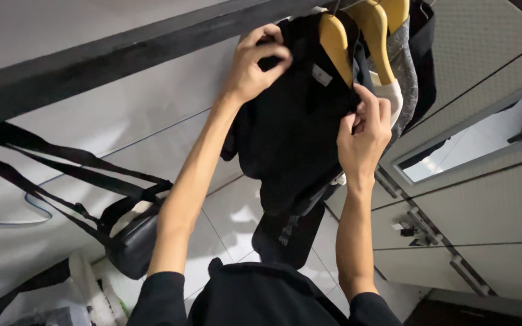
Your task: The person takes a black shirt from a red laundry basket, unfolds it, and places it on a wooden hanger. They then hang the shirt on a rack inside a wardrobe. The person repeats this process with another black shirt, carefully aligning it on the hanger before placing it on the rack.
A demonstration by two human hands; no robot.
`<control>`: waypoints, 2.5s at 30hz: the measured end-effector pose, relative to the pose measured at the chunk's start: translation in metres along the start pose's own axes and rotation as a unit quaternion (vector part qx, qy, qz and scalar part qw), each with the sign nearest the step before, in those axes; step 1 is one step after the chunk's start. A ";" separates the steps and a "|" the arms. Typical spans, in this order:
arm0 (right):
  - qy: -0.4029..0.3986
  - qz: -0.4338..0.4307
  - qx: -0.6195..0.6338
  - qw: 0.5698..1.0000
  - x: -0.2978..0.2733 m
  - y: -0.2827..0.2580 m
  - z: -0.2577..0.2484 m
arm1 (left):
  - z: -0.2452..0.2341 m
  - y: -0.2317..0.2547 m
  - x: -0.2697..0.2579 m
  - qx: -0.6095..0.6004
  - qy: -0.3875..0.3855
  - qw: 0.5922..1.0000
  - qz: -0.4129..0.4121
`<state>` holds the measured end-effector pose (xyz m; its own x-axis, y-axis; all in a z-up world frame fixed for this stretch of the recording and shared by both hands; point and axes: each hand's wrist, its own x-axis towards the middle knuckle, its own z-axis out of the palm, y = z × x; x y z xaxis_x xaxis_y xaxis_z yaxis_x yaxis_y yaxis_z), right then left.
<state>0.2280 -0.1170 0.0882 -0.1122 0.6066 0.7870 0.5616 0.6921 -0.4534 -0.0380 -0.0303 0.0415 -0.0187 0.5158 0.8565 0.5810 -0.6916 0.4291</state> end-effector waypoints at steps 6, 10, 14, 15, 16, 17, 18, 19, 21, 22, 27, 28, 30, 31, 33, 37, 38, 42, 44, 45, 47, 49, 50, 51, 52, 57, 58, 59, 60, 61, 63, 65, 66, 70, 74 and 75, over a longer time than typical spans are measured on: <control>0.004 -0.009 -0.001 1.000 0.004 0.006 -0.001 | 0.002 -0.040 0.018 -0.131 0.037 0.968 -0.209; 0.008 -0.017 -0.003 1.000 0.005 0.004 -0.005 | -0.002 -0.013 0.055 -0.005 -0.110 0.983 -0.147; 0.000 -0.001 0.004 1.000 0.005 0.005 -0.008 | -0.007 0.017 0.072 0.077 -0.112 0.975 -0.178; 0.000 -0.001 0.003 1.000 0.005 0.006 -0.009 | -0.008 0.017 0.071 0.079 -0.107 0.964 -0.232; 0.000 0.000 0.002 1.000 0.004 0.007 -0.010 | -0.007 0.017 0.067 0.053 -0.069 0.973 -0.214; -0.001 0.003 0.001 1.000 0.004 0.007 -0.011 | -0.004 0.016 0.061 0.026 -0.030 0.980 -0.195; -0.003 0.005 0.001 1.000 0.004 0.008 -0.011 | -0.004 0.014 0.056 0.001 0.009 0.984 -0.177; -0.005 0.007 0.001 1.000 0.003 0.008 -0.012 | -0.003 0.014 0.048 -0.052 0.060 0.979 -0.189; -0.001 -0.006 0.000 1.000 0.003 0.007 -0.011 | -0.004 0.021 0.028 -0.153 0.161 0.953 -0.206; -0.001 -0.013 -0.002 1.000 0.002 0.007 -0.011 | -0.008 0.024 0.023 -0.242 0.171 0.938 -0.178; -0.004 -0.001 0.006 1.000 0.000 0.009 -0.009 | -0.053 0.046 -0.011 -0.609 0.136 0.775 -0.105; -0.003 -0.003 0.004 1.000 -0.001 0.009 -0.009 | -0.060 0.049 -0.025 -0.617 0.106 0.772 -0.113; -0.006 0.010 0.008 1.000 -0.003 0.009 -0.010 | -0.078 0.043 -0.061 -0.631 0.046 0.763 -0.131; -0.008 0.017 0.009 1.000 -0.004 0.009 -0.011 | -0.083 0.036 -0.082 -0.654 0.053 0.742 -0.139; -0.004 0.017 0.020 1.000 -0.005 0.007 -0.011 | -0.085 0.016 -0.124 -0.657 0.103 0.716 -0.210; 0.002 0.008 0.037 0.999 -0.008 0.002 -0.012 | -0.062 -0.013 -0.179 -0.446 0.197 0.743 -0.458; 0.015 0.011 0.042 0.999 -0.010 0.001 -0.012 | -0.060 -0.014 -0.181 -0.325 0.195 0.796 -0.472; 0.069 0.024 0.065 0.995 -0.027 0.001 -0.003 | -0.047 0.008 -0.141 0.115 0.189 0.916 -0.336; 0.074 0.039 0.070 0.994 -0.037 0.001 0.003 | -0.036 0.032 -0.109 0.123 0.214 0.929 -0.276; 0.065 0.050 0.067 0.994 -0.043 -0.001 0.007 | -0.028 0.044 -0.092 0.040 0.236 0.926 -0.292; 0.036 0.068 0.072 0.994 -0.050 -0.004 0.015 | -0.014 0.063 -0.065 -0.007 0.205 0.938 -0.278; -0.003 0.079 0.089 0.993 -0.052 -0.009 0.023 | 0.000 0.065 -0.037 0.081 0.162 0.953 -0.243; -0.017 0.101 0.085 0.991 -0.050 -0.011 0.027 | 0.006 0.061 -0.025 0.085 0.154 0.951 -0.253; -0.032 0.122 0.080 0.989 -0.048 -0.012 0.032 | 0.012 0.056 -0.013 0.088 0.146 0.950 -0.262; -0.050 0.145 0.076 0.985 -0.048 -0.013 0.034 | 0.014 0.052 -0.011 0.092 0.138 0.947 -0.274; -0.020 0.174 0.076 0.982 -0.043 -0.006 0.030 | -0.021 0.025 -0.018 -0.283 0.155 0.908 -0.266; -0.011 0.169 0.070 0.983 -0.043 -0.004 0.029 | -0.029 0.020 -0.021 -0.399 0.153 0.857 -0.289; -0.009 0.164 0.062 0.984 -0.044 -0.003 0.029 | -0.036 0.016 -0.024 -0.329 0.129 0.892 -0.283; -0.008 0.159 0.053 0.986 -0.043 -0.002 0.028 | -0.038 0.014 -0.025 -0.258 0.106 0.920 -0.274; -0.006 0.153 0.044 0.987 -0.042 -0.002 0.027 | -0.039 0.014 -0.025 -0.185 0.083 0.943 -0.264; -0.059 0.204 0.026 0.977 -0.041 -0.010 0.026 | -0.047 0.020 -0.022 -0.318 0.078 0.895 -0.302; -0.088 0.203 0.043 0.974 -0.038 -0.020 0.025 | -0.052 0.029 -0.021 -0.381 0.075 0.870 -0.304; -0.089 0.176 0.070 0.978 -0.035 -0.027 0.028 | -0.053 0.033 -0.020 -0.380 0.076 0.876 -0.286; -0.042 0.088 0.106 0.990 -0.006 -0.036 0.056 | -0.059 0.038 -0.017 -0.424 0.065 0.863 -0.266; -0.053 0.053 0.134 0.988 0.016 -0.019 0.088 | -0.060 0.036 -0.018 -0.455 0.067 0.842 -0.282; -0.053 0.042 0.143 0.987 0.015 -0.015 0.092 | -0.059 0.035 -0.018 -0.469 0.073 0.833 -0.285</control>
<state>0.1423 -0.0818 0.0682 -0.1686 0.6936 0.7004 0.3194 0.7107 -0.6268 -0.0650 -0.0936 0.0582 -0.2121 0.8758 0.4335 -0.4468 -0.4814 0.7541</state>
